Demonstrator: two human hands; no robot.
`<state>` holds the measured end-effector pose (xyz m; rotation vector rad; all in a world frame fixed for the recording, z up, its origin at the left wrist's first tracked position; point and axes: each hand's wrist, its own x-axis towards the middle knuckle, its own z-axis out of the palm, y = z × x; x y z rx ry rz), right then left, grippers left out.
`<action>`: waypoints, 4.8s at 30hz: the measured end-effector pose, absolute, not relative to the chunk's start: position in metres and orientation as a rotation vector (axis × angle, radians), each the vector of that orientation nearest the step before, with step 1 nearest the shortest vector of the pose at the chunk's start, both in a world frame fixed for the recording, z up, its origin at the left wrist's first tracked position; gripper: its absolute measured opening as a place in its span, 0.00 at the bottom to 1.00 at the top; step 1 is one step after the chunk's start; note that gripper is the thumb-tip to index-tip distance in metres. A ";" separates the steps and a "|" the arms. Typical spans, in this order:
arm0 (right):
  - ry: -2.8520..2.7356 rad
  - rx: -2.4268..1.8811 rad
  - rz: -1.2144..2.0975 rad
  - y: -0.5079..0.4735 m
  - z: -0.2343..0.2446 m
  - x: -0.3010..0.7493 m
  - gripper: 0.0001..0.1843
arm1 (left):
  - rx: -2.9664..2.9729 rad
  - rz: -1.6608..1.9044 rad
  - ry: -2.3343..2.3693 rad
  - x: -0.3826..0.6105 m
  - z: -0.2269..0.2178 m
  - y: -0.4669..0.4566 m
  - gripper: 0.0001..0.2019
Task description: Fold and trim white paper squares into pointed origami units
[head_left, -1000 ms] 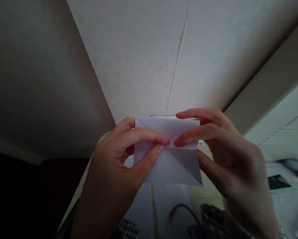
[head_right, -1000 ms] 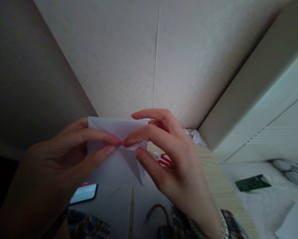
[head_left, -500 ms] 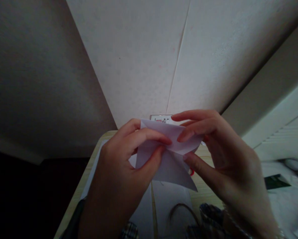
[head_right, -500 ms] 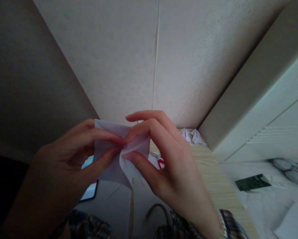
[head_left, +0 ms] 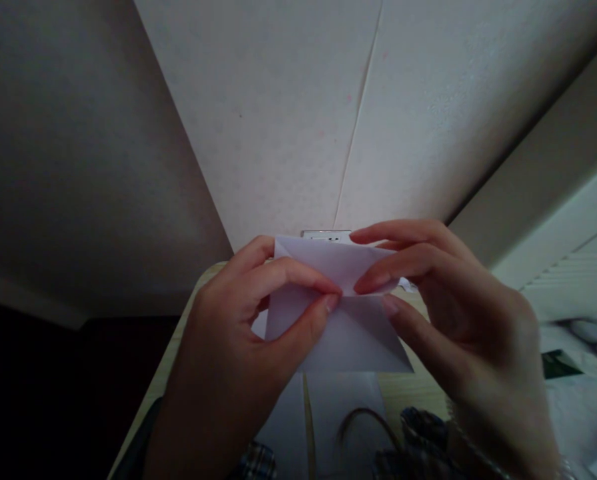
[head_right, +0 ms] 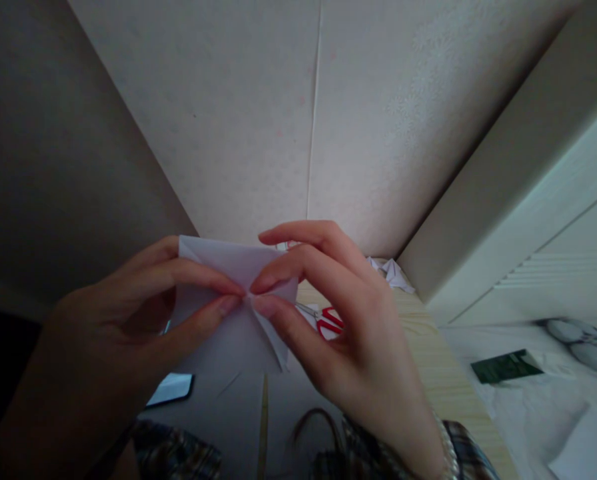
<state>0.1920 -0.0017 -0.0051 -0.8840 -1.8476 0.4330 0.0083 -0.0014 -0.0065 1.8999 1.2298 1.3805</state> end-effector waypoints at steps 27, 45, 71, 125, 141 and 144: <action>-1.824 -0.962 0.443 0.000 -0.003 0.182 0.05 | 1.946 1.265 1.326 0.006 -0.008 0.005 0.06; -2.138 -0.814 0.279 -0.003 -0.010 0.204 0.19 | 1.677 1.294 1.350 0.005 -0.008 0.003 0.03; -2.120 -0.824 -0.262 0.004 -0.008 0.208 0.15 | 1.303 1.482 1.080 0.007 0.000 -0.003 0.14; -2.166 -0.757 0.109 0.003 -0.002 0.200 0.02 | 1.494 1.005 0.862 0.002 -0.007 -0.008 0.26; -1.864 -0.833 0.348 0.005 -0.012 0.198 0.17 | 1.505 1.046 0.857 0.001 0.000 -0.009 0.18; -1.848 -0.827 0.368 0.006 -0.013 0.197 0.18 | 1.536 1.058 0.875 0.000 -0.001 -0.010 0.19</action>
